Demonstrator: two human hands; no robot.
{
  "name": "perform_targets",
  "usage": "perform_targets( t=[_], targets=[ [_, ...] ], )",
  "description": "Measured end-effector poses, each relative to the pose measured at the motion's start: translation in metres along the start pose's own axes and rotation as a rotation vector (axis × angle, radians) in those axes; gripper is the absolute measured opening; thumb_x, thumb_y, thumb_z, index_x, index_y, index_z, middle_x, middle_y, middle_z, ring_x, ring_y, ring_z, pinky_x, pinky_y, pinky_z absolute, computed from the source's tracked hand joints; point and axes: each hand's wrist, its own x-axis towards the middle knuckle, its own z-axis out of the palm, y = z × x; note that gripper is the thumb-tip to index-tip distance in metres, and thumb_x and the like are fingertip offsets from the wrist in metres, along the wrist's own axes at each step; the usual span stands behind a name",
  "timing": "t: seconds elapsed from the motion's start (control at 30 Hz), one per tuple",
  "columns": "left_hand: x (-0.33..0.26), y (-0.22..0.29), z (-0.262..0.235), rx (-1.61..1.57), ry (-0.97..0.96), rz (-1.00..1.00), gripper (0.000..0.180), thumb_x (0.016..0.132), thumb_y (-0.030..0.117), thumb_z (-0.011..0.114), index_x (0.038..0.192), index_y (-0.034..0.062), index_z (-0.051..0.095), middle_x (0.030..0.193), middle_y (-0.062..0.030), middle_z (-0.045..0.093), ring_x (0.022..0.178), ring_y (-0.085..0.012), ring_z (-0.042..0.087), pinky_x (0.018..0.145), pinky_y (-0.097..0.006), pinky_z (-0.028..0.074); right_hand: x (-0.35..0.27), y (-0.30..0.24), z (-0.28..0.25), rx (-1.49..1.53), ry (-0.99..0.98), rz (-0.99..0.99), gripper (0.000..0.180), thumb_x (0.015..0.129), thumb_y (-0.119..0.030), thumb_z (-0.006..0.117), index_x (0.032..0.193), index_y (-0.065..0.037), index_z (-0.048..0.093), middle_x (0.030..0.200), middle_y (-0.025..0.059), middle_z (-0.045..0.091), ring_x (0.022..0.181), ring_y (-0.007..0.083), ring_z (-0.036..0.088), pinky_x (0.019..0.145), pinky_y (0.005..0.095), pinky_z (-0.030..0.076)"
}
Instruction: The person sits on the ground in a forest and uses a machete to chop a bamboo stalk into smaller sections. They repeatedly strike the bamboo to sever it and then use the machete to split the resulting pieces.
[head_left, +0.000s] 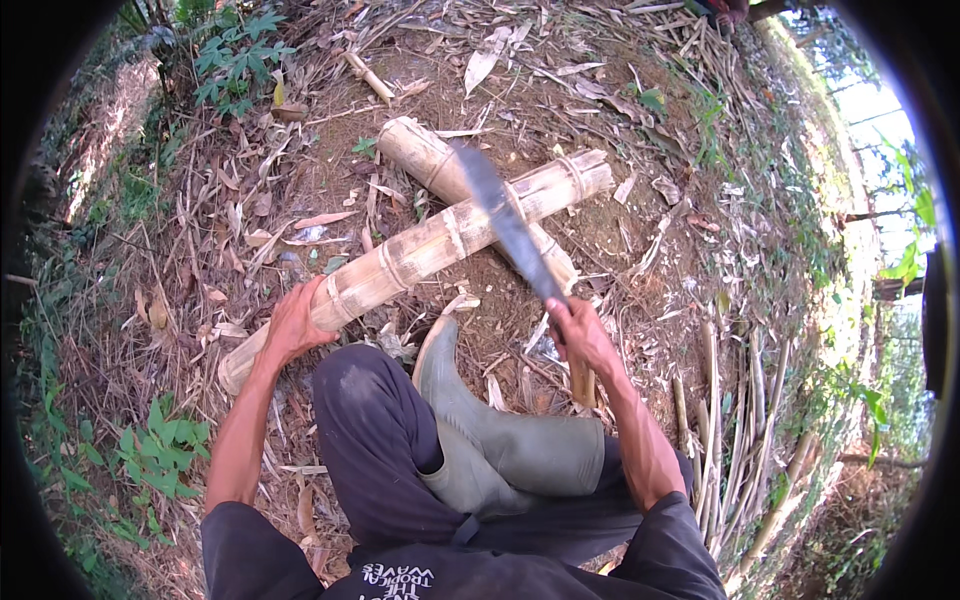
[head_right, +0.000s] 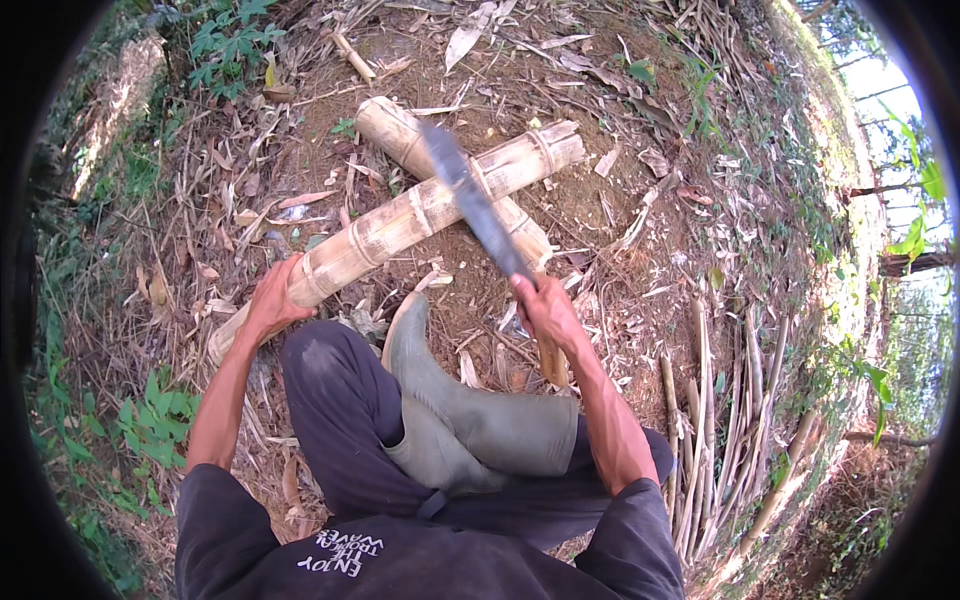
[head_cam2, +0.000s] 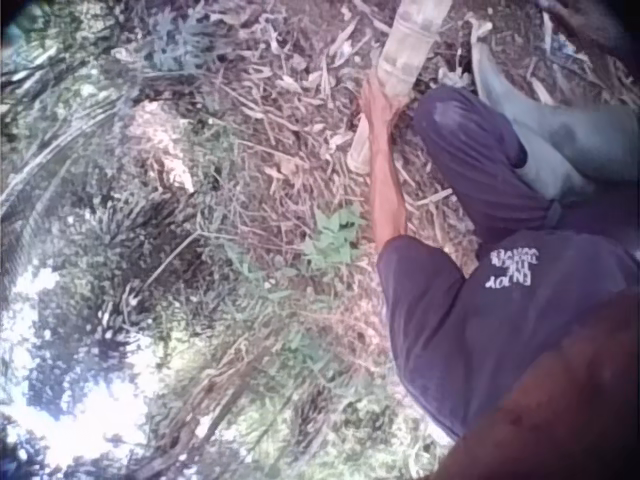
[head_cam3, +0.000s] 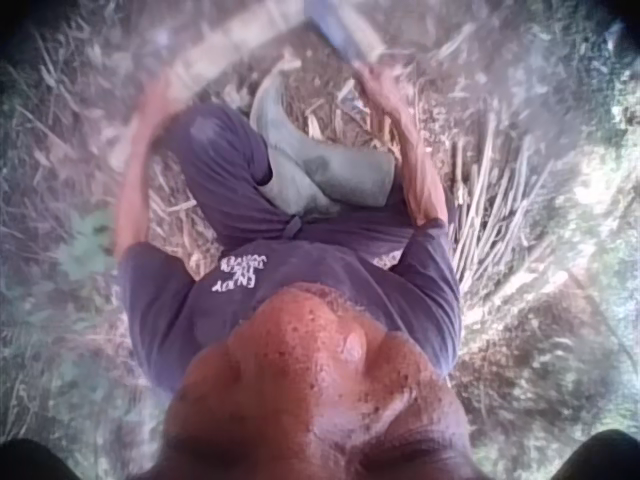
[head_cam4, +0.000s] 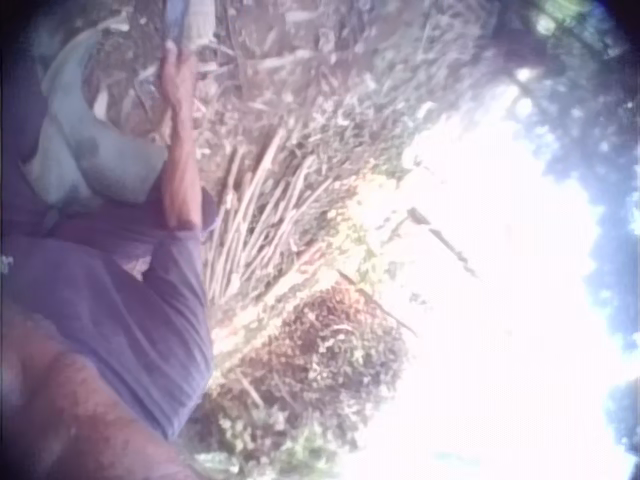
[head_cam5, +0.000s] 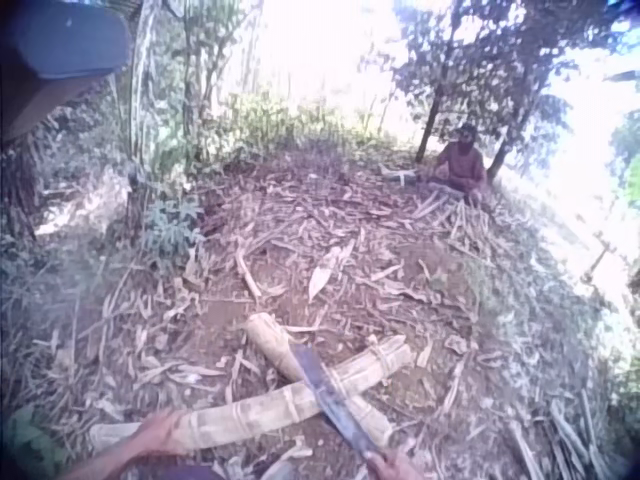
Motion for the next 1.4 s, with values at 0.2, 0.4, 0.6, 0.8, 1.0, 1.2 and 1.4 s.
perform_targets(
  t=[0.2,0.4,0.6,0.8,1.0,1.2,1.4],
  targets=[
    [0.003,0.012,0.001,0.061,0.027,-0.035,0.105,0.051,0.025,0.088,0.142,0.0089,0.037,0.124,-0.016,0.053,0.116,-0.0361,0.051,0.097,-0.046,0.04,0.019,0.006,0.001,0.427,0.23,-0.111,0.044,0.1,-0.042,0.051,0.081,-0.002,0.052,0.056,0.0019,0.052,0.039,0.0112,0.049,0.034,0.0275,0.04],
    [-0.012,0.005,0.016,0.139,0.159,-0.01,0.106,0.051,0.024,0.088,0.144,0.0116,0.038,0.121,-0.0152,0.052,0.112,-0.0349,0.05,0.096,-0.046,0.038,0.009,0.003,-0.014,0.243,0.118,-0.071,0.046,0.099,-0.046,0.052,0.081,-0.004,0.051,0.057,0.0016,0.052,0.04,0.0107,0.049,0.035,0.0264,0.043],
    [-0.011,0.007,0.015,0.107,0.133,-0.039,0.106,0.05,0.022,0.088,0.143,0.0111,0.039,0.122,-0.0153,0.052,0.114,-0.0345,0.049,0.097,-0.046,0.037,0.0,0.011,0.005,0.026,-0.013,-0.03,0.043,0.1,-0.043,0.051,0.081,-0.004,0.049,0.057,0.0018,0.051,0.041,0.0112,0.05,0.037,0.0267,0.045],
    [-0.013,0.012,0.021,0.151,0.221,0.011,0.105,0.051,0.023,0.088,0.143,0.0116,0.039,0.122,-0.0147,0.052,0.116,-0.0341,0.048,0.097,-0.045,0.036,0.003,0.01,0.011,0.389,0.172,-0.053,0.046,0.099,-0.047,0.05,0.082,-0.004,0.05,0.057,0.0013,0.051,0.041,0.0112,0.05,0.036,0.0261,0.043],
    [-0.02,0.018,0.026,0.185,0.247,-0.021,0.102,0.053,0.022,0.088,0.143,0.0104,0.039,0.126,-0.0164,0.05,0.12,-0.0358,0.047,0.102,-0.047,0.034,-0.005,0.01,0.011,0.283,0.102,-0.034,0.046,0.099,-0.046,0.051,0.082,-0.003,0.053,0.056,0.0019,0.053,0.04,0.011,0.05,0.036,0.0269,0.042],
    [-0.032,0.021,0.042,0.287,0.382,-0.005,0.097,0.058,0.021,0.086,0.142,0.0091,0.04,0.127,-0.0177,0.048,0.121,-0.0355,0.045,0.103,-0.05,0.032,-0.009,0.007,0.007,0.228,0.106,-0.013,0.042,0.1,-0.04,0.052,0.079,-0.004,0.052,0.056,0.0019,0.051,0.04,0.0106,0.049,0.037,0.0261,0.042],
    [-0.029,0.021,0.042,0.272,0.428,0.045,0.097,0.057,0.021,0.086,0.141,0.0081,0.04,0.125,-0.0181,0.049,0.118,-0.036,0.046,0.102,-0.05,0.033,-0.011,0.014,0.005,0.183,0.158,-0.026,0.049,0.099,-0.048,0.049,0.076,-0.005,0.052,0.055,0.0011,0.052,0.04,0.0098,0.05,0.037,0.0252,0.044]
  ],
)
